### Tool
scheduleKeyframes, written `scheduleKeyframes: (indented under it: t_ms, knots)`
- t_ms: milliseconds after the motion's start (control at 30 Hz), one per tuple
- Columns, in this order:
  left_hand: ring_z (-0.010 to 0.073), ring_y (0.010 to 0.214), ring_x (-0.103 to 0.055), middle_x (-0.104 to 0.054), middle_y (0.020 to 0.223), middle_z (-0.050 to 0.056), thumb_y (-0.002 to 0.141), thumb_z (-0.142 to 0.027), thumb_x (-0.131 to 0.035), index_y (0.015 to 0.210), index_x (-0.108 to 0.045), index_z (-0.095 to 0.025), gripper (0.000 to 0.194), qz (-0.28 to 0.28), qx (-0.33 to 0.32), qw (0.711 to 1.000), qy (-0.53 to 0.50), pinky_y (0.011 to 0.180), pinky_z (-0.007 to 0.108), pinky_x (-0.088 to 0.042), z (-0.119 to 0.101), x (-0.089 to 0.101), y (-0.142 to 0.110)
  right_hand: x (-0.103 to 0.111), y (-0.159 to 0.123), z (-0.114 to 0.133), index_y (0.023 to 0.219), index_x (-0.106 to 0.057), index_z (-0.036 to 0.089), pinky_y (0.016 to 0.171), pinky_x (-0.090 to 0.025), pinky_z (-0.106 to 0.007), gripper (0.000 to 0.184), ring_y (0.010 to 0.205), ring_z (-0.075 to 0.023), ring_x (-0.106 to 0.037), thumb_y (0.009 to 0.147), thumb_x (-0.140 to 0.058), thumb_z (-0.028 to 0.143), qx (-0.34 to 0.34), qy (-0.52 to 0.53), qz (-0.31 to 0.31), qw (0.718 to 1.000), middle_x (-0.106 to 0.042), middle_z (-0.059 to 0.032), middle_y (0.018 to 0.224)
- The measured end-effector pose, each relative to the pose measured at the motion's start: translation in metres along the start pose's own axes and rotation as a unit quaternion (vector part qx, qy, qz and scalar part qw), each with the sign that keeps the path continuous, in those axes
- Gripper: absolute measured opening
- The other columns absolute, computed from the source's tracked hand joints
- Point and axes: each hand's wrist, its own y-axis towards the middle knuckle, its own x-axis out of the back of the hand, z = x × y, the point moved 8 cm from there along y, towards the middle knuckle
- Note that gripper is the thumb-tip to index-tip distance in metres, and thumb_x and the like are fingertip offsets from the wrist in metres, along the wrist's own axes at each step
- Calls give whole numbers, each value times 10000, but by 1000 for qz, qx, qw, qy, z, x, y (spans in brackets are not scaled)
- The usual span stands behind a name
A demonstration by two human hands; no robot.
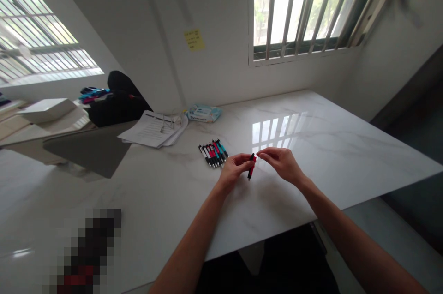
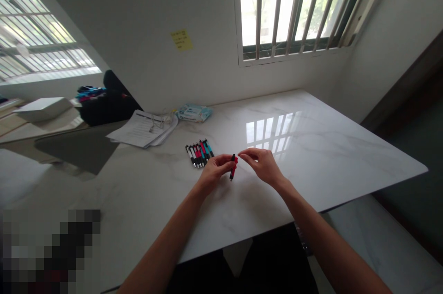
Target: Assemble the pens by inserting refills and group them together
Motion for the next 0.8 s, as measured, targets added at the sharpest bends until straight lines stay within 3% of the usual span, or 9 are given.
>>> scheduleKeyframes:
  t_ms: [133,367,533,667,800]
  knots:
    - [158,766,-649,-755,893,79,665,-363,-906,964,-793,-137,392,-23,4,1000,-21,778,294,-519,-1,6,0,35,-18,-18,994,-773,252,845,-577,-358,189,871,-221,-739,913,-651,372,-20,-106,-34,994,-787,-32,964]
    - [151,770,-643,-741,875,70,648,-340,-918,965,-786,-139,398,-34,5,999,-33,779,292,-526,4,9,2,83,-60,-66,1044,-735,238,754,-528,-333,200,829,-233,-725,872,-635,259,-107,-309,-33,944,-766,-35,882]
    - [151,771,-642,-745,886,70,661,-345,-908,968,-785,-144,388,-31,2,999,-24,769,286,-523,2,7,2,101,-59,-78,1078,-752,210,783,-522,-364,288,891,-272,-729,939,-499,215,-114,-394,-34,912,-774,-97,990]
    - [150,770,-640,-742,876,65,657,-356,-909,971,-783,-144,400,-32,1,999,-23,777,289,-521,0,7,2,97,-44,-70,1062,-753,181,830,-536,-363,291,908,-254,-723,932,-494,209,-97,-322,-45,941,-747,-124,1054]
    - [155,770,-645,-748,882,67,644,-364,-913,957,-783,-145,403,-31,8,999,-18,781,295,-520,2,6,1,73,-26,-51,987,-709,193,693,-558,-331,228,751,-211,-715,901,-650,396,-119,-78,-23,990,-728,-61,881]
